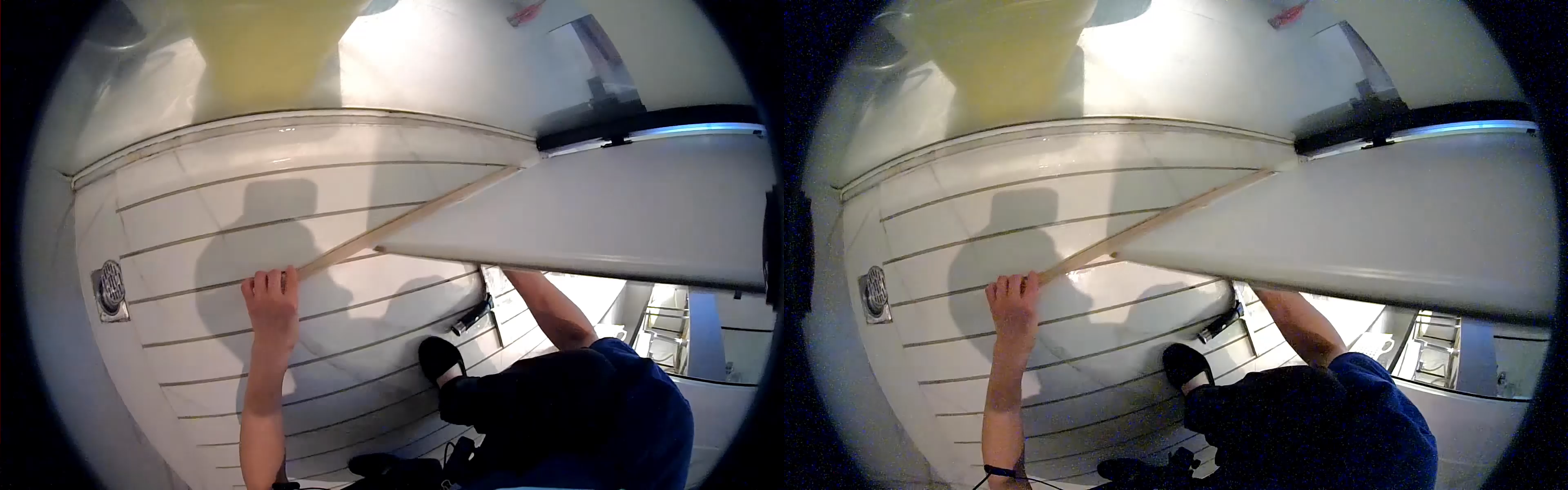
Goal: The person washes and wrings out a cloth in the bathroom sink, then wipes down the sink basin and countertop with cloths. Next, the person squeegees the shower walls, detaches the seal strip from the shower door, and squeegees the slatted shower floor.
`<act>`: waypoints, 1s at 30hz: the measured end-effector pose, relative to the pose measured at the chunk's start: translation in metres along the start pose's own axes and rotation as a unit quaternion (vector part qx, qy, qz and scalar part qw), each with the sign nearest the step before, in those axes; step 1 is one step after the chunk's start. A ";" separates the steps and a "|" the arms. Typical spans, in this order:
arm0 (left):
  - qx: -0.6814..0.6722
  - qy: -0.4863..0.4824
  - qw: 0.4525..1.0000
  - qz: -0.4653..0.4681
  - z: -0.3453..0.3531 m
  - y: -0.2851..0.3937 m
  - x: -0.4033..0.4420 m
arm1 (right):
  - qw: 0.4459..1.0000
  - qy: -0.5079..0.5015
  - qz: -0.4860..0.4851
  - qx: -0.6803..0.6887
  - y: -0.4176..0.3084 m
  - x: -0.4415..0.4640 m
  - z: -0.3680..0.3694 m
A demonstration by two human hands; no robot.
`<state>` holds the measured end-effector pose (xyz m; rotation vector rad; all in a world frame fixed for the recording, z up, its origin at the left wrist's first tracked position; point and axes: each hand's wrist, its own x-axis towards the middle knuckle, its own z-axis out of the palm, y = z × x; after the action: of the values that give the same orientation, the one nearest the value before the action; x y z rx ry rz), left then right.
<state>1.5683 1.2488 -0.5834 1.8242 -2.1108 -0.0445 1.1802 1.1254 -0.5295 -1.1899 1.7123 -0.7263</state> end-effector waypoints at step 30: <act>0.007 0.043 0.996 -0.082 -0.070 -0.144 -0.137 | 0.948 -0.071 0.171 0.259 -0.002 -0.027 0.110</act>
<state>1.7399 1.3704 -0.5862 1.9676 -1.9040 0.0090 1.2841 1.1533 -0.5650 -0.5495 1.4323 -0.7886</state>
